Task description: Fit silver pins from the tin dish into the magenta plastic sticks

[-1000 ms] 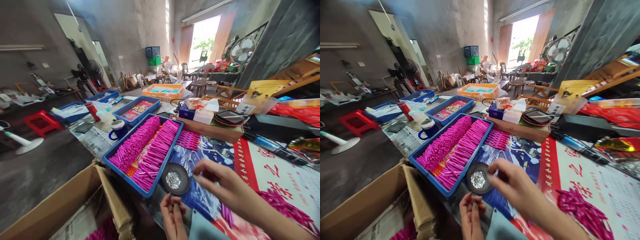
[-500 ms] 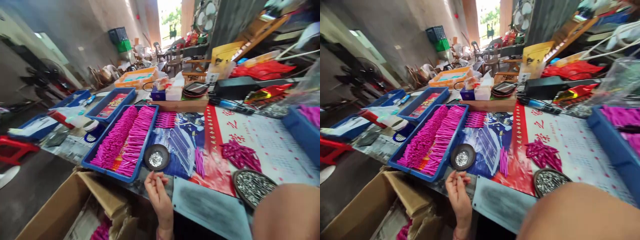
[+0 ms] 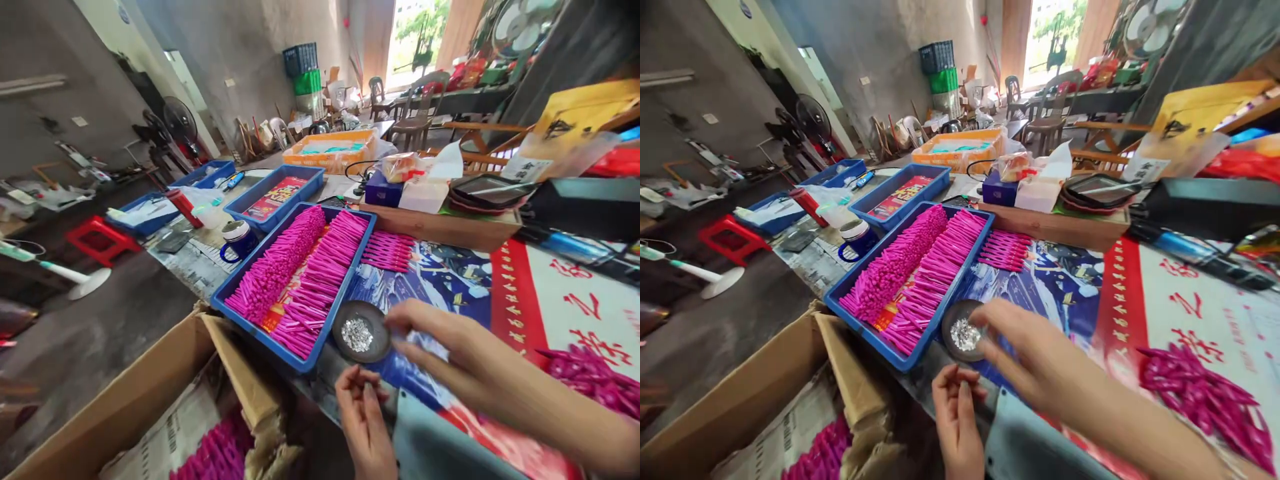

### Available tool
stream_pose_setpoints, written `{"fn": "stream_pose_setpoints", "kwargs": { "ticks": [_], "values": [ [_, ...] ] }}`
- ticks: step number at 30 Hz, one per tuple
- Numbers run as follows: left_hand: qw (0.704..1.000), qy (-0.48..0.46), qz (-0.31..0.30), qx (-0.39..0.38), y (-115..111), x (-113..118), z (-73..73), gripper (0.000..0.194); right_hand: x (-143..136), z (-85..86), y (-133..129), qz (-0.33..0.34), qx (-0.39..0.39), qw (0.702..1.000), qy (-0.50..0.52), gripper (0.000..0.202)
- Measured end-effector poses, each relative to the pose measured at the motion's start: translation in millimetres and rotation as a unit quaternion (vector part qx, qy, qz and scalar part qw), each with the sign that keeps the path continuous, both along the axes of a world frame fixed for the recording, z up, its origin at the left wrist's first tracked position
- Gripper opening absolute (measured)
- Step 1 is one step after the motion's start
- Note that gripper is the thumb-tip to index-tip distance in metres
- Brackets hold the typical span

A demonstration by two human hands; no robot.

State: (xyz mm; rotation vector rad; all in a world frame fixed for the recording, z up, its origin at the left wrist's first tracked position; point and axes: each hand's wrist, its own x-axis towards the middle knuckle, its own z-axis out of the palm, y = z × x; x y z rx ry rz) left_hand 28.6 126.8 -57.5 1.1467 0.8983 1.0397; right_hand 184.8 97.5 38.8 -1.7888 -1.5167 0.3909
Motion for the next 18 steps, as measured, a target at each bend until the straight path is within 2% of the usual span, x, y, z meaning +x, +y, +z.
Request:
{"fn": "stream_pose_setpoints", "kwargs": {
  "ticks": [2,4,6,8,12,18],
  "values": [
    [1.0,-0.007,0.003,-0.02,-0.1,0.9,-3.5,0.032,37.4,-9.8,18.8,-0.055,-0.069,0.994,-0.066,0.019],
    [0.999,-0.011,0.007,-0.038,0.7,1.8,-7.9,0.032,61.8,-31.1,45.4,-0.087,-0.102,0.987,-0.092,0.021],
    [0.998,-0.014,0.015,-0.051,1.9,2.6,-11.6,0.033,75.0,-53.0,71.0,-0.104,-0.125,0.981,-0.106,0.022],
    [0.998,-0.015,0.02,-0.059,2.7,3.5,-13.6,0.035,81.2,-67.1,90.0,-0.121,-0.142,0.976,-0.114,0.02],
    [0.998,-0.018,0.029,-0.061,3.6,5.2,-12.5,0.037,87.8,-72.3,106.5,-0.153,-0.161,0.967,-0.121,0.016],
    [0.997,-0.021,0.034,-0.061,5.1,7.7,-14.0,0.038,88.9,-69.5,106.1,-0.159,-0.148,0.971,-0.101,0.014]
  ]
}}
